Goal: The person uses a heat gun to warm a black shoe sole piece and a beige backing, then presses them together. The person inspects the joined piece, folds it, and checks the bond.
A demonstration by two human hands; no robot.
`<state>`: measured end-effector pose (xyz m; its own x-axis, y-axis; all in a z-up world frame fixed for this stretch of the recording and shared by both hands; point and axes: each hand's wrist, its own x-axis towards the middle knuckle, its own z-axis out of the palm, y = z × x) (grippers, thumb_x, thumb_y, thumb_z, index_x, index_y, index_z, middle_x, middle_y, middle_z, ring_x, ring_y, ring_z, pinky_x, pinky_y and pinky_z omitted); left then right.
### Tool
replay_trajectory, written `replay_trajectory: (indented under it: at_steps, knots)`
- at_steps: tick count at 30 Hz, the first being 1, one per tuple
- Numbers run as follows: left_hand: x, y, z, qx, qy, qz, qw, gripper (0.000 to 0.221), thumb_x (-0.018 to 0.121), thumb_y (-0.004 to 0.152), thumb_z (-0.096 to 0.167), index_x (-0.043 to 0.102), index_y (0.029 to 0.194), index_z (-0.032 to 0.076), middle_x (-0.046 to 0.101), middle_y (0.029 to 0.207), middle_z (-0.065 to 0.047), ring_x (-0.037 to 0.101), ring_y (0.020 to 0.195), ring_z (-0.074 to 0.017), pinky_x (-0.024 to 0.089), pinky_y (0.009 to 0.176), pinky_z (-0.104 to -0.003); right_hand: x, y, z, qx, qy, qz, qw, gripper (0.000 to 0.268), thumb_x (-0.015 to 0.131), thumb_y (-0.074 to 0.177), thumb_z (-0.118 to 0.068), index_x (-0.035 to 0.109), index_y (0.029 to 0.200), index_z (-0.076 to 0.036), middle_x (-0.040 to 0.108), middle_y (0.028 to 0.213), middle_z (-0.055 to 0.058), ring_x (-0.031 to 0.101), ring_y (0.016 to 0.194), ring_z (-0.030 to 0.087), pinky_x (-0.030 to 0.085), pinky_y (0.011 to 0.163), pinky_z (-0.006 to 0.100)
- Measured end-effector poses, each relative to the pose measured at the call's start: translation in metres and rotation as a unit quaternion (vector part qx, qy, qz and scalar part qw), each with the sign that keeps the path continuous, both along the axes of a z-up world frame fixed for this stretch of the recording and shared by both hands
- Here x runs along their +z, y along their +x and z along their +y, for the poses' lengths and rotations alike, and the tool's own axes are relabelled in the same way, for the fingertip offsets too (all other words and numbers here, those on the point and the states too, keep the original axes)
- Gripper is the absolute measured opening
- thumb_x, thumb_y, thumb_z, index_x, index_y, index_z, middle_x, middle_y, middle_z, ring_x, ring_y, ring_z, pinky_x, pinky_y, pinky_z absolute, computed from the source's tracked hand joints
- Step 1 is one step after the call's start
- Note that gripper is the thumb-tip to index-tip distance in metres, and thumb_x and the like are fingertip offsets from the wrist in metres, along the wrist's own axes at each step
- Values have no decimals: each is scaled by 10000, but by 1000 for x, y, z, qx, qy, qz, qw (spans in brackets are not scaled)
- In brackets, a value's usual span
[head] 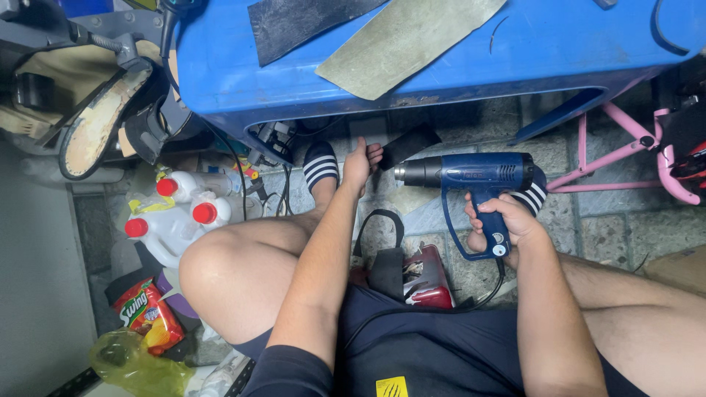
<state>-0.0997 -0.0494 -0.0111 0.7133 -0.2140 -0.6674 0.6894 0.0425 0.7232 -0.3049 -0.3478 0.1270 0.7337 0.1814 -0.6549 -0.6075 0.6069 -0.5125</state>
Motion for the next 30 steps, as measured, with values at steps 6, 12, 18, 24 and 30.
replay_trajectory:
  at_steps: [6,12,18,24,30]
  knots:
    - [39,-1,0,-31,205,-138,969,599,412,1058,503,785,1116,38,775,1116,-167,698,1010,-247,500,856,-332,-6,-2,-3,3,-6,-15,1000,370,651,785,-76,614,1139,26,657,841,129,633,637,191,538,595,317]
    - [185,11,1,-351,561,-287,693,343,649,874,352,782,977,54,719,1087,-223,686,1023,-393,571,839,-452,-35,1,-24,39,-296,39,953,168,699,852,-102,677,926,48,681,793,114,660,648,192,537,582,315]
    - [331,-57,15,-518,484,-373,598,338,587,957,328,753,937,34,744,915,-219,733,863,-383,582,731,-499,-63,1,-4,-13,-450,69,890,164,727,828,-107,695,900,38,694,735,100,661,578,172,530,493,310]
    - [374,-74,68,-479,354,-303,744,265,551,999,291,717,1032,87,740,875,-198,718,884,-406,559,808,-493,-82,10,5,-1,-531,86,843,244,748,852,-177,708,820,61,705,672,120,663,534,177,522,494,314]
    - [347,-43,107,-434,507,-292,686,339,664,886,217,653,1199,87,680,1170,-205,646,1088,-419,517,897,-504,-97,12,12,-29,-502,59,862,223,751,829,-178,701,850,39,706,674,118,671,530,171,534,483,303]
